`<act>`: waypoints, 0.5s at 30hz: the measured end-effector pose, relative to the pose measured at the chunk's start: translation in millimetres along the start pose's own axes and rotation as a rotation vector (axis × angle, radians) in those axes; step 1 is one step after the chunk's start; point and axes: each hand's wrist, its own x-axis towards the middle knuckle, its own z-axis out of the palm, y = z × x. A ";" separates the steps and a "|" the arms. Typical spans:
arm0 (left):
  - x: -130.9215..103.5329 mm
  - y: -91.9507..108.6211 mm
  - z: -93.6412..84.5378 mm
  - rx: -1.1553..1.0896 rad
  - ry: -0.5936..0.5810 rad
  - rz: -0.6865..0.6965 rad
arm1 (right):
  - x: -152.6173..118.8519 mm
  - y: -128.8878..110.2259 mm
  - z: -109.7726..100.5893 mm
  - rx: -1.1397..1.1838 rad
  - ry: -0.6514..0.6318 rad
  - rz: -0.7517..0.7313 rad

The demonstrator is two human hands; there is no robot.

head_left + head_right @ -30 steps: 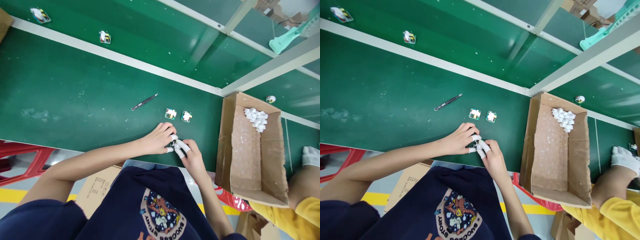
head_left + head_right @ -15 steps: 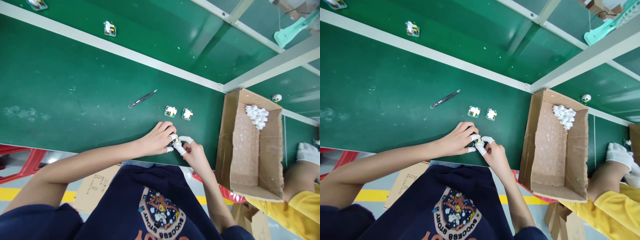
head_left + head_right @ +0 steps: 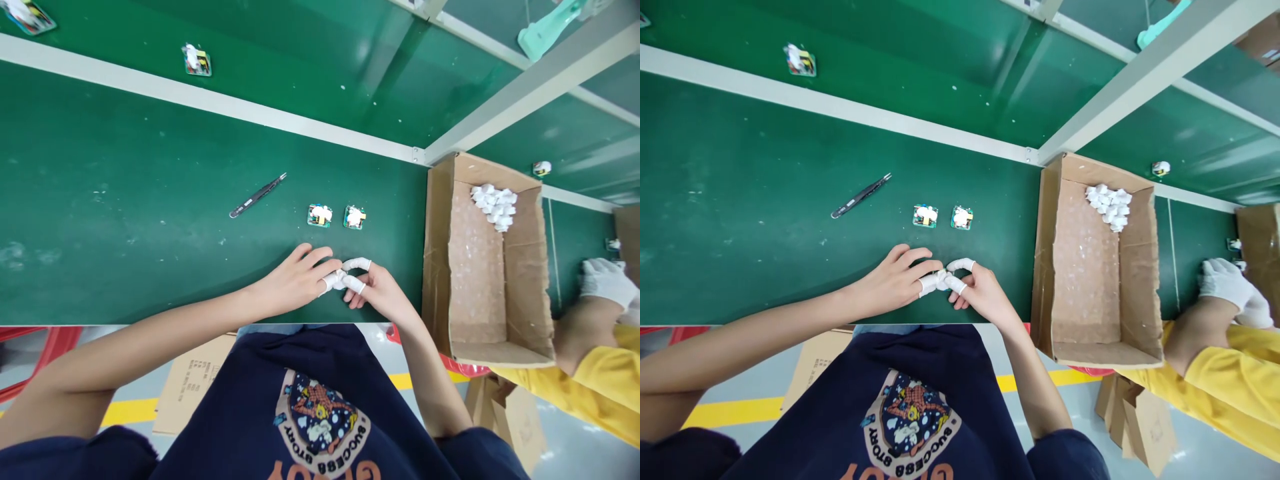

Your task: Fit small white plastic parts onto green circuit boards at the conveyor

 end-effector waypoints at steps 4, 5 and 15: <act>2.5 -4.2 1.9 -0.201 -0.019 -0.170 | 2.2 -1.2 3.3 -0.008 0.014 -0.001; 2.9 -5.0 2.2 -0.238 -0.028 -0.209 | 2.5 -0.6 3.2 -0.008 0.021 0.001; 1.5 -10.4 7.7 -0.148 0.024 -0.195 | 8.1 -10.5 15.2 -0.362 0.150 -0.051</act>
